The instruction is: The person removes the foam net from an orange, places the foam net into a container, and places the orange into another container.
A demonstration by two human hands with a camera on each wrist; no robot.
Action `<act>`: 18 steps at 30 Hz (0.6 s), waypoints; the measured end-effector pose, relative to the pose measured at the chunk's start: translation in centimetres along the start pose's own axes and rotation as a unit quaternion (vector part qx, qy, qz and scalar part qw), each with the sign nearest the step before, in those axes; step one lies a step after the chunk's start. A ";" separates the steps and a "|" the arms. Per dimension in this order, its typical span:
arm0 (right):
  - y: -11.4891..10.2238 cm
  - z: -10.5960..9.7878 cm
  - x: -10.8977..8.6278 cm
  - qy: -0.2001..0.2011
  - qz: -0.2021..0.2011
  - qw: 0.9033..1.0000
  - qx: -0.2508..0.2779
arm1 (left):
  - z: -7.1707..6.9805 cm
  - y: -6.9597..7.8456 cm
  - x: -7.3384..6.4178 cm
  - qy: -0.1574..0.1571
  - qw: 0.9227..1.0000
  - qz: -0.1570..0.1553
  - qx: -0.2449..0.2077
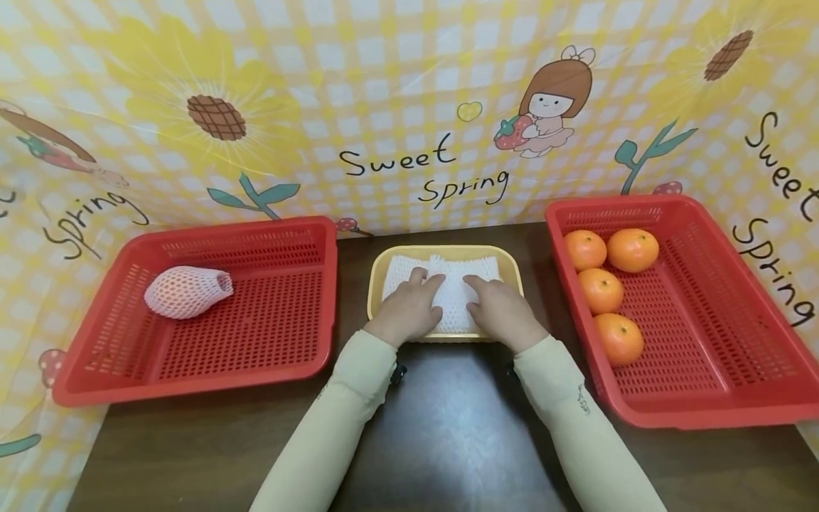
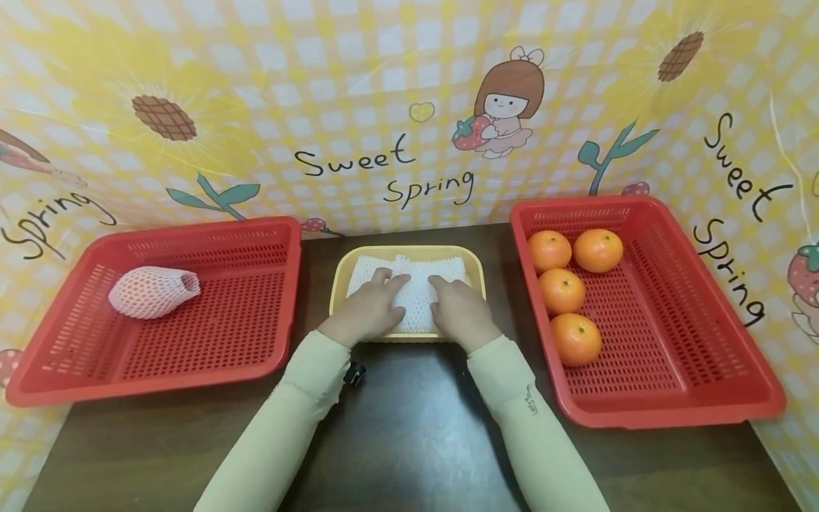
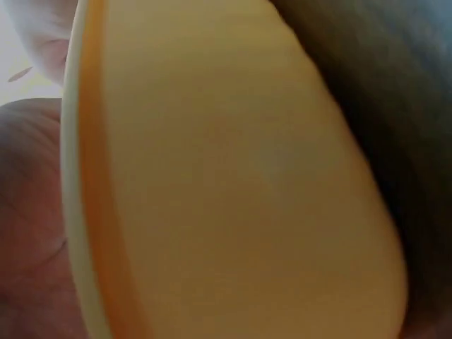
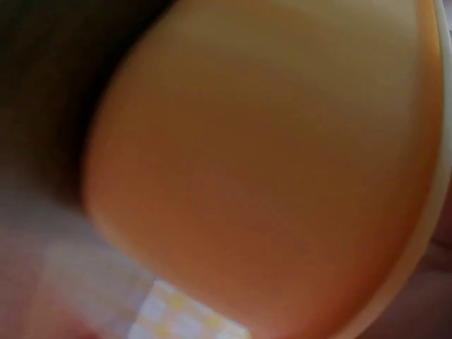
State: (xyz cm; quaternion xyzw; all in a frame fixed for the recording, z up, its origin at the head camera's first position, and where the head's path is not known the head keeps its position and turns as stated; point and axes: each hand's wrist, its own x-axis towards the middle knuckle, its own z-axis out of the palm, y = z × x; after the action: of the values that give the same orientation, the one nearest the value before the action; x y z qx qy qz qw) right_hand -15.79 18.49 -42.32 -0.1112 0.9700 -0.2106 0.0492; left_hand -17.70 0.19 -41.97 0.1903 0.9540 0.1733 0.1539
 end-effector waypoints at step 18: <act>-0.9 -1.3 0.4 -0.111 0.007 0.992 -0.061 | -0.6 -0.6 -0.4 -0.008 0.997 -0.049 0.050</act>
State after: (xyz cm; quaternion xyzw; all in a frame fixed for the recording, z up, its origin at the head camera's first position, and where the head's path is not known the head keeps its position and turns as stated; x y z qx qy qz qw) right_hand -16.18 18.09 -40.78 -0.1299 0.9702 -0.1373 0.1516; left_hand -17.76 -0.63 -41.57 0.1517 0.9685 0.1159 0.1597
